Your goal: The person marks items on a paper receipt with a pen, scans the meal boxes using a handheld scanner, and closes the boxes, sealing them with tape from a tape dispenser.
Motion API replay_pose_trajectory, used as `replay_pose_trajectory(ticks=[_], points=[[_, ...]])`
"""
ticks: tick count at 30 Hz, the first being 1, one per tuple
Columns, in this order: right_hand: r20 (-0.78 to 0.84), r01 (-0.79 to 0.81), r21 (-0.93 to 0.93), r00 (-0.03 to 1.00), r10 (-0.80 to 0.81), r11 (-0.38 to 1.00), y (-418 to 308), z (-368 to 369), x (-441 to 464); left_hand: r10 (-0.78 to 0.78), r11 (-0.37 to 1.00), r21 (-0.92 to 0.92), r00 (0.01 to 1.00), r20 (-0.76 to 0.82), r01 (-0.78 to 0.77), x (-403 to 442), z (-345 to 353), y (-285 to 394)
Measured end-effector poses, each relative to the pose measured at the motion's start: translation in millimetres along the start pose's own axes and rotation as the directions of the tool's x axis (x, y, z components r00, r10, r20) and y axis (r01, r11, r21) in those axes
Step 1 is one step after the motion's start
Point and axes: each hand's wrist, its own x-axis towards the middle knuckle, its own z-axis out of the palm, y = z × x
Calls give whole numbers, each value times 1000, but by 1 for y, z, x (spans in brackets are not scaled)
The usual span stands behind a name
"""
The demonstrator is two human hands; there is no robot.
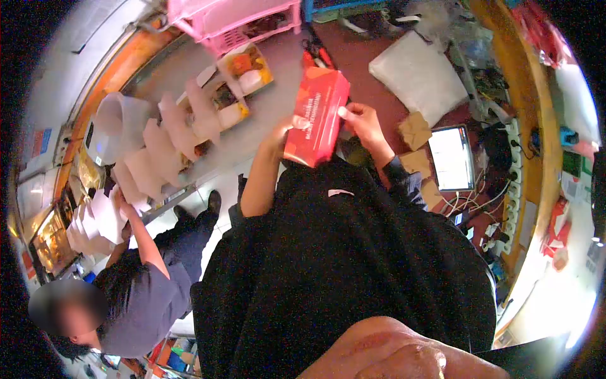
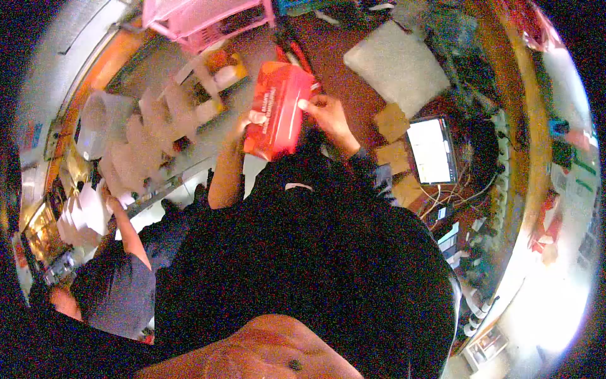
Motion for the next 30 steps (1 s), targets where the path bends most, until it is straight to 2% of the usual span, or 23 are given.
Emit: replay_pose_trajectory(ticks=[1, 3, 5, 6, 7, 9, 10, 11, 12, 13, 14, 16, 17, 18, 19, 20, 21, 22, 23, 25, 27, 29, 30], points=[[10, 82, 307, 996, -89, 948, -1, -5, -8, 18, 997, -77, 997, 69, -13, -3, 27, 9], [7, 57, 330, 998, -63, 942, -17, -22, -22, 34, 987, -159, 987, 159, -9, 20, 66, 2], [-68, 101, 662, 995, -74, 743, -29, -27, -29, 368, 908, 250, 925, -93, -336, 56, 100, -14], [-36, 206, 552, 974, -224, 808, -30, -30, -27, 669, 607, 672, 729, -144, -424, 73, 105, -24], [-187, 281, 278, 954, -235, 918, -28, -30, -26, 582, 789, 395, 777, -239, -470, 86, 110, -35], [-267, 217, 221, 951, -155, 951, -26, -51, -12, 386, 919, 158, 908, -163, -362, 90, 111, -32], [-137, -68, 182, 986, 93, 981, -10, -86, 9, 261, 965, 99, 938, -227, -245, 94, 104, -33], [-196, 26, 356, 980, 47, 934, -5, -94, 14, 127, 992, 26, 950, -285, -125, 99, 93, -39], [-160, 78, 252, 986, -39, 964, 6, -108, 22, 33, 999, 39, 933, -358, -20, 102, 72, -38], [-117, 139, 153, 986, -122, 978, 21, -123, 34, 13, 999, -40, 922, -388, -31, 109, 42, -48], [-101, 134, 158, 988, -119, 978, 39, -133, 50, 112, 979, -78, 809, -577, -190, 118, 13, -63], [99, 212, -6, 973, -210, 977, 69, -147, 79, 85, 964, -78, 575, -813, -253, 129, -42, -74], [114, 210, -5, 971, -208, 978, 68, -149, 81, 84, 962, -80, 564, -821, -259, 144, -67, -84], [76, 260, -379, 965, -250, 888, 65, -150, 84, 163, 974, 101, 317, -934, -205, 158, -87, -87], [66, 266, -696, 949, -309, 667, 61, -148, 89, 212, 968, 184, 168, -963, -168, 168, -109, -89], [80, 297, -847, 891, -447, 441, 76, -155, 100, 255, 962, 252, 14, -967, -108, 172, -117, -81], [107, 324, -837, 887, -449, 442, 68, -142, 100, 376, 923, 373, 19, -926, -92, 177, -116, -73], [-42, 166, -893, 894, -446, 417, 55, -131, 86, 492, 869, 489, 32, -870, -71, 183, -123, -70], [-196, -6, -920, 873, -448, 391, 44, -120, 72, 494, 868, 492, 15, -869, -69, 183, -121, -60], [-174, 48, -931, 813, -555, 362, 34, -104, 58, 490, 842, 491, -63, -869, -225, 206, -158, -70], [-141, 95, -946, 742, -656, 311, 12, -89, 58, 367, 887, 333, 51, -929, -319, 201, -161, -68], [7, 405, -858, 623, -782, 315, -12, -64, 54, 239, 914, 135, 238, -941, -384, 183, -154, -77], [-46, 401, -836, 629, -776, 375, -22, -44, 53, 198, 913, 55, 320, -927, -405, 172, -153, -89]])
